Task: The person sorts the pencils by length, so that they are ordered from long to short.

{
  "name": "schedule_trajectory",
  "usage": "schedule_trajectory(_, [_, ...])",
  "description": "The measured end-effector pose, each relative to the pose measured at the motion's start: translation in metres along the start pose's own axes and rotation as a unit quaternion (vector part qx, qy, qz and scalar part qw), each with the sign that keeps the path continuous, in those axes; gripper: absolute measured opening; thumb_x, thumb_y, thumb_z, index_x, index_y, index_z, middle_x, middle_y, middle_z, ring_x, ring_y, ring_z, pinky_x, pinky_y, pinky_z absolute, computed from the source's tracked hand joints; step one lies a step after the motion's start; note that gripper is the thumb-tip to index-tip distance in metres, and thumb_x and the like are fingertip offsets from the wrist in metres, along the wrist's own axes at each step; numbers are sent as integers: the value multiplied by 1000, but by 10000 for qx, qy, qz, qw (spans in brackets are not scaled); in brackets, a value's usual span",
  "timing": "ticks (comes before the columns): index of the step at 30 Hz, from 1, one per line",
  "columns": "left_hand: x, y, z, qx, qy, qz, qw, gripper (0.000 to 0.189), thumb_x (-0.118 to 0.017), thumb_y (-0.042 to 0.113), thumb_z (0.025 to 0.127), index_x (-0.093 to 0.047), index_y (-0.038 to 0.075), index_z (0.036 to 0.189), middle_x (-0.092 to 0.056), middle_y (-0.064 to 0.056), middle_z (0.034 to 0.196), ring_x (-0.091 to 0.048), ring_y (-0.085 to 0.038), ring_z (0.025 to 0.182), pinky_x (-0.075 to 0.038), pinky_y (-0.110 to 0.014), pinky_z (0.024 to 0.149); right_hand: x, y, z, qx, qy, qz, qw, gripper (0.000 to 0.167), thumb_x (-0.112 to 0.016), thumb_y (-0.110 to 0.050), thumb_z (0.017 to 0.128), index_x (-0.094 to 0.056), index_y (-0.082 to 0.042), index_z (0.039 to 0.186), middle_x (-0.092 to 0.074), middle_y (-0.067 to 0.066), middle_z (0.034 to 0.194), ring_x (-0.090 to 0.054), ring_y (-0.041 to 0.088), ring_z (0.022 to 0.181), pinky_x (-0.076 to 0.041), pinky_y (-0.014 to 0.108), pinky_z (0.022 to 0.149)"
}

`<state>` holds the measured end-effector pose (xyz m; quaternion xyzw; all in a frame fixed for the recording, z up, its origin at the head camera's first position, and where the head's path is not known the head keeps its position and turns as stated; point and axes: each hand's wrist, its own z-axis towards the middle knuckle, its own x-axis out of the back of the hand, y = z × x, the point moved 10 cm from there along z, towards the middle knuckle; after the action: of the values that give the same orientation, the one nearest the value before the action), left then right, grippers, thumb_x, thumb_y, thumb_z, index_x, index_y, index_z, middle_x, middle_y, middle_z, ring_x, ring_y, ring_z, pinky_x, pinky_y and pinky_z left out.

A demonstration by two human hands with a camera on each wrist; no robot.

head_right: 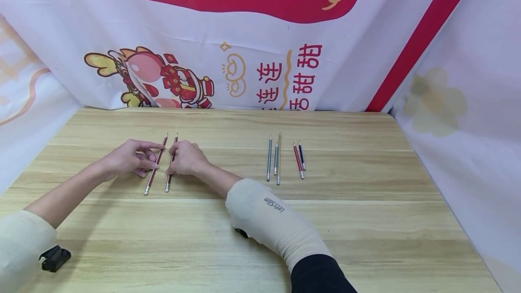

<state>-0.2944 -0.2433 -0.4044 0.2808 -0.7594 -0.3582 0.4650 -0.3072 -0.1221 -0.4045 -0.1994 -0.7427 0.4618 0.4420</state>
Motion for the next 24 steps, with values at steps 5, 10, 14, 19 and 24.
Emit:
schedule_trajectory(5, [0,-1,1,-20,3,45,10000,60,-65,-12,94,-40,-15,149,-58,-15,96,-63,-18,74,-65,-31,61,0,1,0,-18,-9,93,10000,58,-88,4,77,-66,-1,130,-63,2,71,-53,9,52,-43,16,45])
schedule_trajectory(10, [0,-2,1,28,1,153,9999,60,-65,-11,95,-40,-14,149,-58,-15,97,-63,-19,76,-65,-32,61,1,0,-1,-22,-5,145,9999,58,-88,4,77,-66,-1,131,-64,1,71,-52,8,52,-42,16,44])
schedule_trajectory(14, [0,-2,1,30,-16,177,9998,61,-66,-10,95,-39,-14,150,-59,-15,98,-63,-18,77,-64,-31,60,4,1,-5,-99,-48,276,9996,59,-87,4,78,-65,-2,133,-67,3,76,-54,9,54,-45,17,45])
schedule_trajectory(19, [0,-2,1,-22,-15,138,9999,63,-67,-9,95,-39,-14,150,-59,-14,97,-62,-18,76,-64,-31,60,13,1,-12,-43,-128,267,9996,58,-86,1,81,-64,-4,134,-71,8,86,-55,11,58,-46,19,47])
schedule_trajectory(24, [1,0,0,-40,23,198,9998,62,-69,-8,94,-41,-14,149,-58,-15,98,-61,-18,75,-64,-31,60,26,2,-18,48,-117,149,9998,57,-86,-2,82,-64,-4,135,-70,8,92,-60,12,68,-52,20,57])
